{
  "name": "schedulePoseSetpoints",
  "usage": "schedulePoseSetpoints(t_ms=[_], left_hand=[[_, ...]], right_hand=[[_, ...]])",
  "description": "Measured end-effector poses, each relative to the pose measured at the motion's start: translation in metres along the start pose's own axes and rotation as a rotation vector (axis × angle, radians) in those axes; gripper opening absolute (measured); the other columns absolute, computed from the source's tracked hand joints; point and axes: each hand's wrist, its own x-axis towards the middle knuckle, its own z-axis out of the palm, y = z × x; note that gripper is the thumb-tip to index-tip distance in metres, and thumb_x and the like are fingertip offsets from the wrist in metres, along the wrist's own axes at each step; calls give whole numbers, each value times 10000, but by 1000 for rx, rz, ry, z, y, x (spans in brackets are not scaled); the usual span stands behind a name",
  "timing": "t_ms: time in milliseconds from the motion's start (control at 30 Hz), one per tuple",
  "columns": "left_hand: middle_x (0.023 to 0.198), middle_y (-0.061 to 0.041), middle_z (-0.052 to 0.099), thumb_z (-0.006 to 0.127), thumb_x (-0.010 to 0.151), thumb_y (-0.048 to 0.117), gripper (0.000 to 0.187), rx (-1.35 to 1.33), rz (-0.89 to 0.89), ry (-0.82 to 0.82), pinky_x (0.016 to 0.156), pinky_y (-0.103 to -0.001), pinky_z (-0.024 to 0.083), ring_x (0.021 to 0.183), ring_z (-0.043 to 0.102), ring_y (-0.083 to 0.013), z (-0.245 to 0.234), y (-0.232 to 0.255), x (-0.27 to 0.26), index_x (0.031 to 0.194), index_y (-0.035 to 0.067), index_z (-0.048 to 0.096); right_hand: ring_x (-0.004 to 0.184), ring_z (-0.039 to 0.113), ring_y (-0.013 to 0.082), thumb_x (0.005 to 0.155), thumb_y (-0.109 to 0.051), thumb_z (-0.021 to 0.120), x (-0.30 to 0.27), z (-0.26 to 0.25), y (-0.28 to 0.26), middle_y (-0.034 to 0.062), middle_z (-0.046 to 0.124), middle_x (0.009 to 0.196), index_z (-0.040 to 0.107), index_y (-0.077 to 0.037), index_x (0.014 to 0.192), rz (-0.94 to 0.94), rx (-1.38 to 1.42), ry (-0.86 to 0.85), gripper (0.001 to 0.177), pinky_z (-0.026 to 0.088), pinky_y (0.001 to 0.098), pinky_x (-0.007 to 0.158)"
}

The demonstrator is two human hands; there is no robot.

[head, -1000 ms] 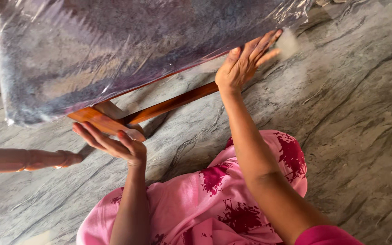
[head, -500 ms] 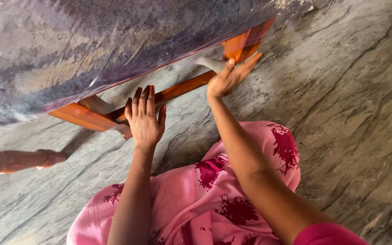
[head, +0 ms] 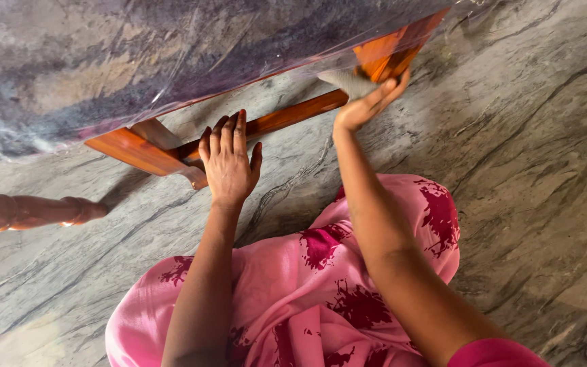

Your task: The person sits on the floor and wipes the legs and crossbars of a wooden chair and a wooden table using a grey cloth. The person cleans the furniture systematically, moving from the chair to the table legs.

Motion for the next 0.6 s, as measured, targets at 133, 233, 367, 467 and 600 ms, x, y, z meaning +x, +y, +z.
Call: schedulePoseSetpoints(t_ms=[133, 233, 367, 467, 600], left_hand=[[1441, -129, 541, 608, 1043, 368, 615, 23, -13, 5, 1178, -514, 280, 1376, 464, -297, 3, 0, 0, 1555, 80, 429], [1440, -137, 536, 612, 1033, 371, 631, 31, 0, -22, 1178, -515, 278, 1368, 458, -304, 1, -1, 0, 1563, 85, 422], [1452, -116, 528, 619, 1030, 356, 622, 26, -13, -11, 1186, -513, 278, 1379, 458, -287, 3, 1, 1, 1558, 94, 418], [1451, -98, 531, 631, 1018, 337, 616, 19, -23, -5, 1183, -513, 280, 1375, 459, -280, 5, 2, -1, 1549, 98, 429], [1430, -103, 533, 655, 999, 320, 611, 29, -28, 13, 1178, -514, 282, 1371, 460, -283, 6, 2, 0, 1533, 108, 448]], right_hand=[[1370, 529, 396, 1114, -460, 190, -33, -26, 94, 199, 528, 1515, 502, -45, 1465, 62, -461, 164, 627, 126, 602, 1229], [1245, 596, 357, 1040, -431, 206, -31, -55, 122, 159, 706, 1242, 662, -96, 1240, 388, -755, 80, 601, 111, 573, 1220], [994, 636, 357, 1025, -394, 318, -20, -52, 122, 201, 726, 1072, 691, -44, 1153, 544, -411, 133, 528, 281, 530, 1071], [917, 586, 388, 1050, -389, 415, -6, -29, 111, 259, 624, 1135, 623, 12, 1240, 669, 182, 301, 491, 464, 529, 808], [1160, 598, 336, 1038, -420, 417, 11, -10, 73, 230, 550, 1370, 559, -8, 1349, 452, 290, 305, 536, 541, 466, 898]])
